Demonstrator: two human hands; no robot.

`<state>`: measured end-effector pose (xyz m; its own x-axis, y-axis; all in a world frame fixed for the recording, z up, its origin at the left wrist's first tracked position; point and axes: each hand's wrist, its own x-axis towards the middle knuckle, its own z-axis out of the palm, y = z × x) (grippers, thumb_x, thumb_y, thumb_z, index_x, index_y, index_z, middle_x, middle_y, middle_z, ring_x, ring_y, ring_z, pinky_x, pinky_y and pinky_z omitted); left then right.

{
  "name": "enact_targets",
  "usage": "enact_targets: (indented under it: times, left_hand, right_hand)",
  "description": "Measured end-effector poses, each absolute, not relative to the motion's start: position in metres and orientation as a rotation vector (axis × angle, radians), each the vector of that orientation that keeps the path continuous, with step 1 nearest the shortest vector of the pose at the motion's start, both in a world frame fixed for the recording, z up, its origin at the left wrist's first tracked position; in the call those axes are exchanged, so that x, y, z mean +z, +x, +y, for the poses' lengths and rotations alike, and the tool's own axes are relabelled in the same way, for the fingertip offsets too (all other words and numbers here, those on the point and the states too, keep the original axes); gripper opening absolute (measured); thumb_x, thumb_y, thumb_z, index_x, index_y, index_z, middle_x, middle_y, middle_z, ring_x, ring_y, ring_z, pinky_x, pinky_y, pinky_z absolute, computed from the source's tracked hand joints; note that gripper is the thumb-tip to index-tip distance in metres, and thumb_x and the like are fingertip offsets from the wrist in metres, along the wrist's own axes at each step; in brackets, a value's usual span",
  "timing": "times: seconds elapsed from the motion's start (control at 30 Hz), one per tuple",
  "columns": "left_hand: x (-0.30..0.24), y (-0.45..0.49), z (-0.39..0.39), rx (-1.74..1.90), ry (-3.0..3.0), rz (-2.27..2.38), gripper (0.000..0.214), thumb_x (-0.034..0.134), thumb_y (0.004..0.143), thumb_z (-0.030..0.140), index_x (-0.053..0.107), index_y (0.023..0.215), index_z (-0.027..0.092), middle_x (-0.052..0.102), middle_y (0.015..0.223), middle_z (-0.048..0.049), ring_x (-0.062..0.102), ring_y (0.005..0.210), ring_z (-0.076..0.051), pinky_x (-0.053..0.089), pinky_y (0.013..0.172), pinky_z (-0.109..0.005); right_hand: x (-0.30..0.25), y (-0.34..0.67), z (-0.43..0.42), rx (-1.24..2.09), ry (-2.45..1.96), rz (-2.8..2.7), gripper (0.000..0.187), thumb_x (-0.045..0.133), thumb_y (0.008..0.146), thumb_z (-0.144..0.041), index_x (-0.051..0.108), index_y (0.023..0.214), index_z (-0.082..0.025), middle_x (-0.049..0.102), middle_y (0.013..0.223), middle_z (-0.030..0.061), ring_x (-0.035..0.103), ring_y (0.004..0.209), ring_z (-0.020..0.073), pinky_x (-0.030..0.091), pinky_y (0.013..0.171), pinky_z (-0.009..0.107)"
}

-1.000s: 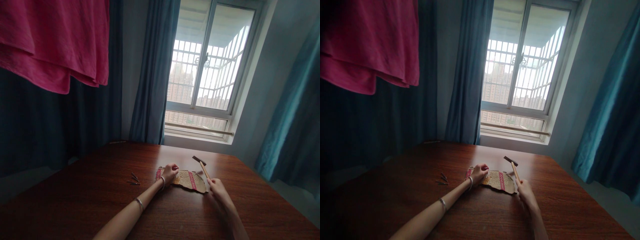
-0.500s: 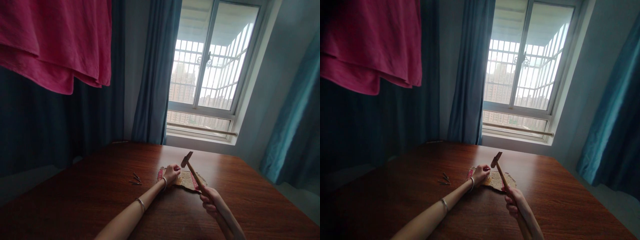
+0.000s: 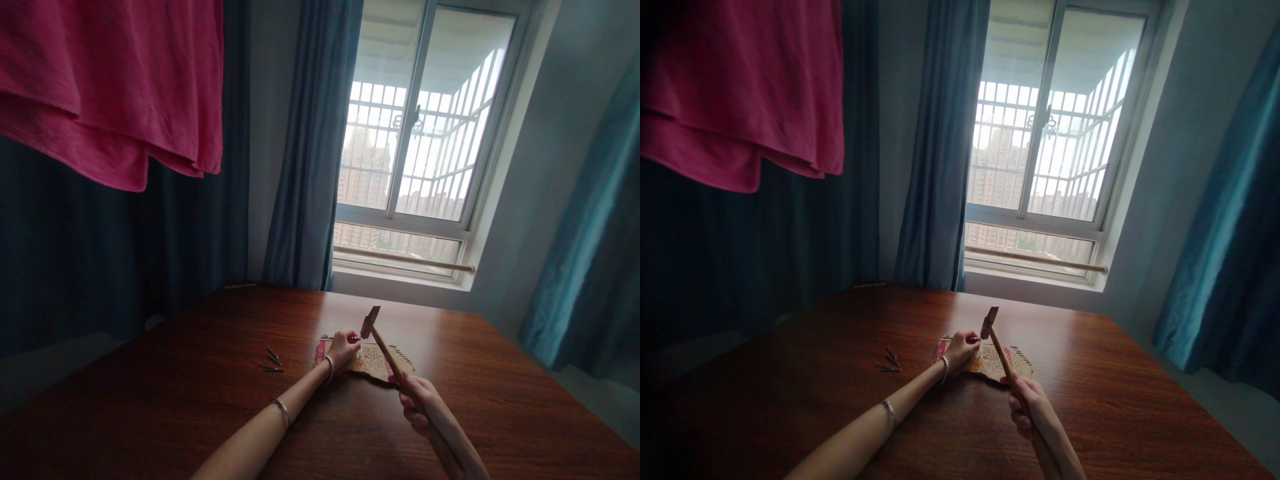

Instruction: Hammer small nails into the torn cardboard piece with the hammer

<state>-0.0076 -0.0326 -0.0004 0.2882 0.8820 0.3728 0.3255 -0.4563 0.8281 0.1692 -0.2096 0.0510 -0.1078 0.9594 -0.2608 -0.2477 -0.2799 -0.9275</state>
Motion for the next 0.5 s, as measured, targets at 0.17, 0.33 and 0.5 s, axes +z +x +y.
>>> enact_targets:
  times: [0.17,0.33,0.5]
  left_hand:
    - [-0.0007,-0.0074,-0.0315,1.124,1.943,1.085,0.013,0.057,0.067,0.022,0.065,0.073,0.013,0.067,0.073,-0.0037,0.061,0.073,-0.016,0.045,0.067,-0.024]
    - [-0.0010,-0.0079,-0.0317,1.135,1.943,1.082,0.014,0.057,0.067,0.022,0.065,0.075,0.013,0.067,0.074,-0.0041,0.061,0.074,-0.016,0.045,0.068,-0.024]
    - [0.0012,-0.0084,-0.0333,1.110,1.968,1.117,0.012,0.057,0.067,0.021,0.065,0.072,0.013,0.066,0.072,-0.0032,0.060,0.072,-0.016,0.044,0.067,-0.024]
  right_hand:
    - [0.0491,0.1676,-0.2093,1.562,-1.115,-0.944,0.059,0.064,0.064,-0.062,0.058,0.097,-0.014,0.039,0.046,-0.0100,0.027,0.025,0.0001,0.013,0.025,0.014]
    - [0.0486,0.1663,-0.2099,1.561,-1.111,-0.957,0.060,0.064,0.064,-0.062,0.057,0.099,-0.014,0.041,0.048,-0.0096,0.028,0.025,0.0005,0.015,0.025,0.014]
    - [0.0504,0.1638,-0.2117,1.551,-1.130,-0.953,0.058,0.064,0.065,-0.060,0.058,0.099,-0.013,0.042,0.047,-0.0086,0.029,0.026,0.0002,0.014,0.026,0.013]
